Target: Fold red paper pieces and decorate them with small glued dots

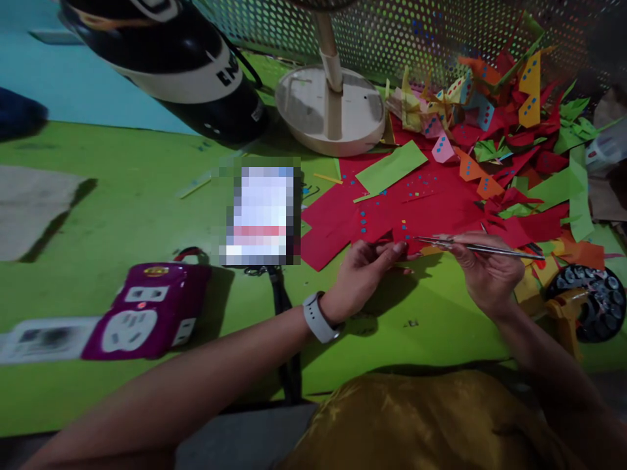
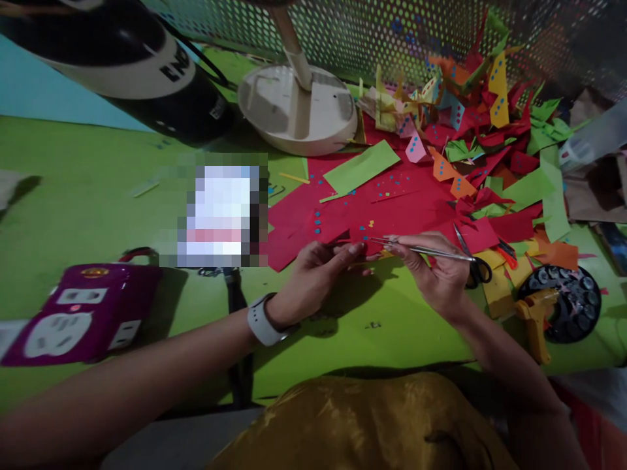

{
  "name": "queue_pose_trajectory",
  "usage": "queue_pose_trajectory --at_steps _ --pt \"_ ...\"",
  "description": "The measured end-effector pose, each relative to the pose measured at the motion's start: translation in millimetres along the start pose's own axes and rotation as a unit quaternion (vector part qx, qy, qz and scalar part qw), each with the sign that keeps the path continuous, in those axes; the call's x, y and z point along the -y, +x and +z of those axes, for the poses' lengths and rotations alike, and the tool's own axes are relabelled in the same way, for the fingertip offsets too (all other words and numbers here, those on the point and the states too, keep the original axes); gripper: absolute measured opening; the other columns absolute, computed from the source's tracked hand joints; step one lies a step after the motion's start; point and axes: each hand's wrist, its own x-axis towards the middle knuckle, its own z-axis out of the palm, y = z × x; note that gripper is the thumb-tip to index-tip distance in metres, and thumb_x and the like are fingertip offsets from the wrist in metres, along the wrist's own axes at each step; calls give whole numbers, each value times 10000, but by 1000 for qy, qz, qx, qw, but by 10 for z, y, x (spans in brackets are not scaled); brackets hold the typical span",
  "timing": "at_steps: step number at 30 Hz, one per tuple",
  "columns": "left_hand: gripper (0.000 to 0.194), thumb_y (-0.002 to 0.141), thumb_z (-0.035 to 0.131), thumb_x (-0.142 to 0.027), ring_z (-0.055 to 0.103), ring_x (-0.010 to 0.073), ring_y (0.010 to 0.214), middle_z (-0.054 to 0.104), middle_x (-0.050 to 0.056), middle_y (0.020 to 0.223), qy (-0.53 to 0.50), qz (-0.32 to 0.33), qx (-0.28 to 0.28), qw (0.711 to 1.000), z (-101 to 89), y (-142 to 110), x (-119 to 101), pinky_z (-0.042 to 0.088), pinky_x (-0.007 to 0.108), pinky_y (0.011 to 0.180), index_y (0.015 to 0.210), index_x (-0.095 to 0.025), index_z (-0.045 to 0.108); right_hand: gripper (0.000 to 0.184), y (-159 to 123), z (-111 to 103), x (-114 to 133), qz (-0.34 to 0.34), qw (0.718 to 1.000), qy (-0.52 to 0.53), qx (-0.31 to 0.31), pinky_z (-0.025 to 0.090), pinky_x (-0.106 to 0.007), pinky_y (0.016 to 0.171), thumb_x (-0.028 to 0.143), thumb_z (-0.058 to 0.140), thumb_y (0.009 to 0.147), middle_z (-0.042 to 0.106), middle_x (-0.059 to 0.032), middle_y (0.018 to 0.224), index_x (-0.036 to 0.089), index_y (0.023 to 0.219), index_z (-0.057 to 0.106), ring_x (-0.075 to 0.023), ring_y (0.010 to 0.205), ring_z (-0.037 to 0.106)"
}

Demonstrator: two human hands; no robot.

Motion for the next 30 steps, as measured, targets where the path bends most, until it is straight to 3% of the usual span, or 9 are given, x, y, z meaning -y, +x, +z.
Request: queue_pose_trajectory --at_steps 7,9,17,30 --pt "453 668 853 -580 735 190 711 779 60 778 -6 -11 -8 1000 -11 -7 9 622 290 660 748 -151 731 25 13 41 -3 118 992 42 -28 634 -274 642 276 762 849 792 30 805 272 871 750 -145 692 757" --pt "455 654 860 -585 734 191 711 774 52 748 -8 -15 -9 1000 -7 -12 -2 618 285 654 743 -155 743 75 36 57 18 139 988 61 -35 635 -276 621 331 765 846 786 26 775 262 848 736 -144 645 747" --pt "492 671 826 -625 714 180 677 777 68 760 24 -15 -14 999 -11 -16 8 601 289 663 750 -144 757 158 95 94 56 150 983 90 -55 627 -246 558 409 785 821 765 35 717 269 807 715 -138 584 736" --pt "496 722 775 -633 673 156 631 772 73 741 84 6 -14 996 -39 -9 20 584 272 629 757 -138 766 97 60 109 29 179 976 112 -50 644 -280 592 348 770 843 769 55 745 276 839 707 -152 633 755"
